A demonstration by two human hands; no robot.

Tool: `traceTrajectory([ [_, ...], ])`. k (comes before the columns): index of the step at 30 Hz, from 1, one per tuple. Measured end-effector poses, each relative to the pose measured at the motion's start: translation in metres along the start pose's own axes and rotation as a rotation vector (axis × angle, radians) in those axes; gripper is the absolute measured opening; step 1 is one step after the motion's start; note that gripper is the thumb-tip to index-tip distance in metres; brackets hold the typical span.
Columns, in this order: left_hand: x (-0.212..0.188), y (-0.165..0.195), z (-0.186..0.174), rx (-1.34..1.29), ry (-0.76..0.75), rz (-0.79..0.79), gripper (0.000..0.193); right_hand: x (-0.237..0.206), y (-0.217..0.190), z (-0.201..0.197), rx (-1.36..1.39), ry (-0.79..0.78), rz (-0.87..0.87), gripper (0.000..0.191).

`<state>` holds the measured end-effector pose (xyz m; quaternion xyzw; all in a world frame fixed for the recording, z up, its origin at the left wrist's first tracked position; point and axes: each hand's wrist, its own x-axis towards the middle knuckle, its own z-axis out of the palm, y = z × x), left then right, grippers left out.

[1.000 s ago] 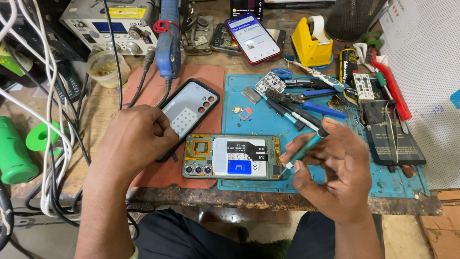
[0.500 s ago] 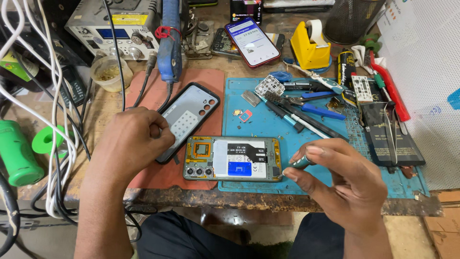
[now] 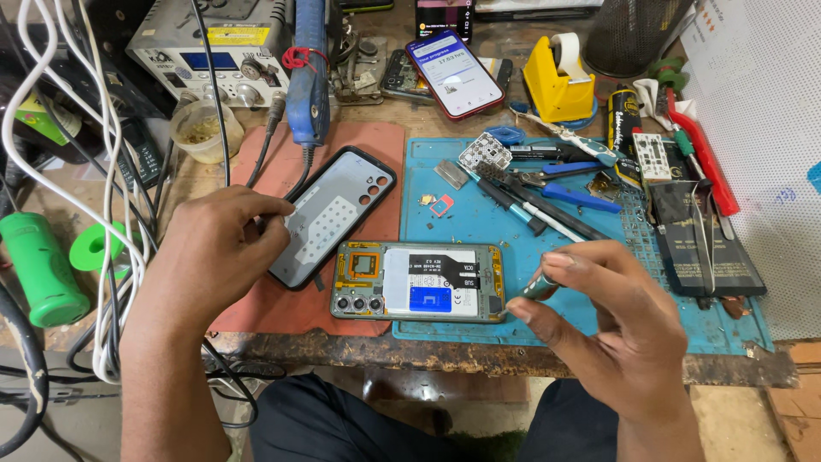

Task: The person uses a small screwdriver to remove screws from the back of a disassembled smartphone. They then lift the back cover and set it aside, exposing the internal components.

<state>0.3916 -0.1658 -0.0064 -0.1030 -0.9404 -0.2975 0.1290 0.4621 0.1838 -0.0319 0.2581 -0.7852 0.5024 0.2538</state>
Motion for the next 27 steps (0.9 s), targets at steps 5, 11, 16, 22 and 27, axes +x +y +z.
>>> traceTrajectory([
  [5, -0.003, -0.004, -0.003, 0.040, 0.052, 0.003, 0.026, -0.005, 0.006, -0.001, 0.127, -0.023, 0.025, 0.059],
  [11, -0.007, 0.008, -0.004, 0.047, 0.142, 0.075, 0.023, -0.008, 0.009, 0.002, 0.152, -0.002, 0.035, 0.057],
  [16, -0.034, 0.063, 0.046, -0.197, 0.188, 0.157, 0.022, -0.007, 0.007, 0.006, -0.117, 0.007, 0.052, 0.069],
  [22, -0.063, 0.127, 0.111, -0.526, 0.035, 0.289, 0.039, -0.007, 0.003, 0.006, 0.013, -0.068, -0.083, 0.063],
  [27, -0.062, 0.136, 0.117, -0.472, 0.050, 0.258, 0.024, -0.006, 0.001, 0.002, 0.165, -0.050, 0.056, 0.058],
])
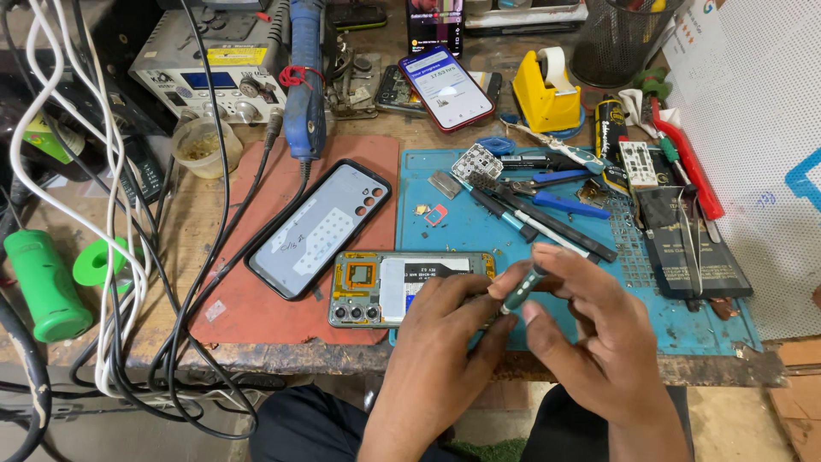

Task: The person uses a small screwdriver to remove screws from the back of a disassembled smartphone. They then lift the back cover and set it aside, exposing the internal components.

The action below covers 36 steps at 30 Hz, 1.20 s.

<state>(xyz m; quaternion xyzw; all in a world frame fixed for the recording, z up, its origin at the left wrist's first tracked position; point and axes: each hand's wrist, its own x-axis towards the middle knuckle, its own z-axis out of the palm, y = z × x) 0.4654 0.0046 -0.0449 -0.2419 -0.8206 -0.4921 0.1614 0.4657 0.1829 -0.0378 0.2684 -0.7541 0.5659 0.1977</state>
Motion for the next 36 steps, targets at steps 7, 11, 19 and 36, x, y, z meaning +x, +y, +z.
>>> traceTrajectory([
  [7, 0.003, -0.001, 0.010, 0.049, 0.006, -0.222, 0.021, 0.002, 0.002, -0.002, -0.182, 0.017, -0.151, 0.074],
  [11, 0.004, 0.002, 0.013, 0.134, -0.033, -0.246, 0.031, -0.001, 0.002, -0.002, -0.185, 0.041, -0.060, 0.067],
  [19, -0.002, 0.002, 0.005, 0.067, 0.045, -0.089, 0.020, -0.001, -0.001, -0.001, -0.094, 0.014, -0.123, 0.064],
  [36, 0.001, 0.006, 0.011, 0.095, 0.047, -0.163, 0.027, -0.001, 0.001, 0.003, -0.111, 0.059, -0.091, 0.063],
])
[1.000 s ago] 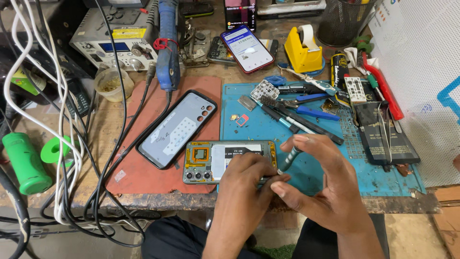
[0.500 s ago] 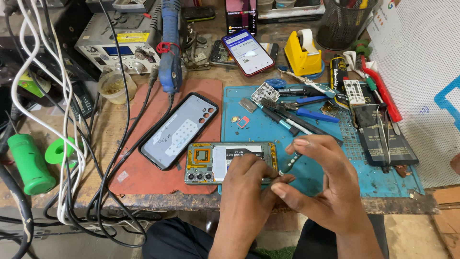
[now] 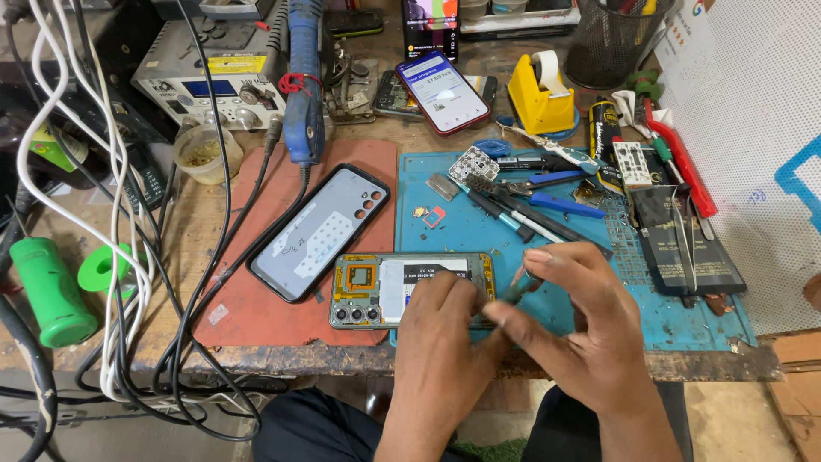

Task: The person uses a small screwdriver to remove screws from the back of a disassembled smartphone. They then lift the back cover and set it aside, exposing the internal components.

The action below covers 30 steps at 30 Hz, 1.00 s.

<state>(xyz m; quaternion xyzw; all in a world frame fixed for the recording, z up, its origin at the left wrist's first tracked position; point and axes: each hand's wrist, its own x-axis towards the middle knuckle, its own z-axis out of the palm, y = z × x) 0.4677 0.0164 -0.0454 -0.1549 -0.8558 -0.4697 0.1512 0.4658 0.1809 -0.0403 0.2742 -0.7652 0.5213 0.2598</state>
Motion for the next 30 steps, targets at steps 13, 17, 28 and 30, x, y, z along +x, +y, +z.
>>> traceTrajectory([
  [13, 0.001, -0.001, -0.003, 0.010, -0.088, -0.039, 0.047, 0.001, 0.006, -0.004, 0.028, -0.034, 0.068, 0.070],
  [17, 0.000, -0.001, -0.018, -0.052, -0.090, 0.037, 0.043, -0.002, 0.007, -0.006, 0.228, -0.041, 0.094, 0.073],
  [28, 0.001, 0.010, -0.024, 0.159, -0.207, 0.194, 0.008, -0.002, 0.008, -0.013, 0.219, 0.092, 0.037, 0.075],
  [30, 0.005, 0.014, -0.022, 0.300, -0.274, 0.224, 0.004, -0.002, 0.010, -0.011, 0.203, 0.119, 0.055, 0.076],
])
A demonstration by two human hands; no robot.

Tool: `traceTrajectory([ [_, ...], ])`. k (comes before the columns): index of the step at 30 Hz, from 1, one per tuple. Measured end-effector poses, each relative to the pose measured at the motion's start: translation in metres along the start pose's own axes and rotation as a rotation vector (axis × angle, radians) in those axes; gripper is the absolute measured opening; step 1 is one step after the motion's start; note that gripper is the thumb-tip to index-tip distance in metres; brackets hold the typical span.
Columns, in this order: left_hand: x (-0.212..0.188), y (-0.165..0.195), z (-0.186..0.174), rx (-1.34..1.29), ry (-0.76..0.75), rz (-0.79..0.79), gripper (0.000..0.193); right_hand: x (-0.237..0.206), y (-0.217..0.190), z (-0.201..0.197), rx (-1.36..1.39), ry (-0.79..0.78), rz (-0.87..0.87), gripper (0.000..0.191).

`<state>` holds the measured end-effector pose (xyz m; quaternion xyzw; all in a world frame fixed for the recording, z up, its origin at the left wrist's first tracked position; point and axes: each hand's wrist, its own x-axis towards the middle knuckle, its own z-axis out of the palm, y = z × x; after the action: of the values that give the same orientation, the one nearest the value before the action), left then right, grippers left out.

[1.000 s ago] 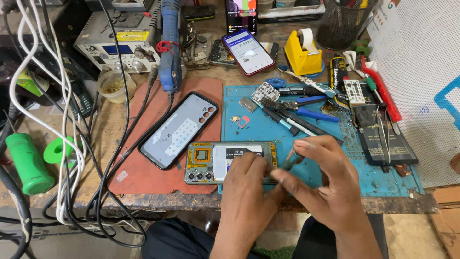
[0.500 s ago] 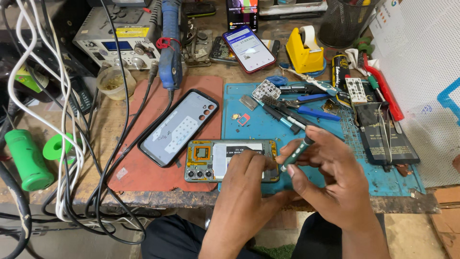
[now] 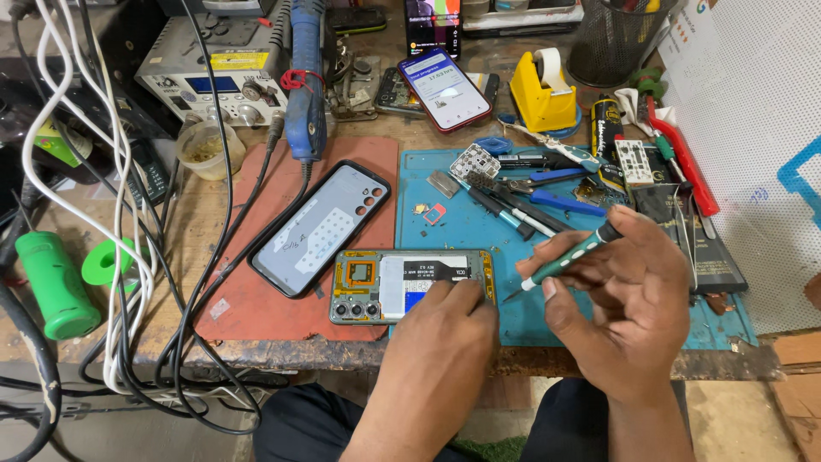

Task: The person uses a small screwdriver to remove screws from the back of a disassembled smartphone. They then lift the back cover and set it aside, exposing the internal components.

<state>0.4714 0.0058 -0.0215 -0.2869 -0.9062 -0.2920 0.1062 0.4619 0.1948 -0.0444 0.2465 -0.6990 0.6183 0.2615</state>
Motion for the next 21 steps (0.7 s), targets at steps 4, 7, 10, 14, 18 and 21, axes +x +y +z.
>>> traceTrajectory([
  [4, 0.011, 0.000, -0.004, 0.090, -0.110, 0.045, 0.007, 0.000, 0.005, 0.004, -0.027, 0.017, 0.061, 0.079],
  [7, 0.018, 0.001, -0.005, 0.143, -0.156, 0.072, 0.005, 0.001, 0.007, 0.007, -0.042, 0.007, 0.097, 0.078],
  [10, 0.023, 0.003, -0.004, 0.174, -0.143, 0.096, 0.004, 0.002, 0.009, 0.009, -0.013, -0.025, 0.096, 0.076],
  [14, 0.028, 0.001, 0.000, 0.202, -0.145, 0.126, 0.007, 0.004, 0.010, 0.009, -0.047, -0.052, 0.089, 0.077],
  [18, 0.031, -0.008, 0.002, 0.178, -0.147, 0.172, 0.009, 0.004, 0.011, 0.009, -0.133, -0.082, 0.050, 0.077],
  [21, 0.032, -0.011, 0.003, 0.179, -0.153, 0.200, 0.011, 0.004, 0.012, 0.010, -0.153, -0.094, 0.033, 0.078],
])
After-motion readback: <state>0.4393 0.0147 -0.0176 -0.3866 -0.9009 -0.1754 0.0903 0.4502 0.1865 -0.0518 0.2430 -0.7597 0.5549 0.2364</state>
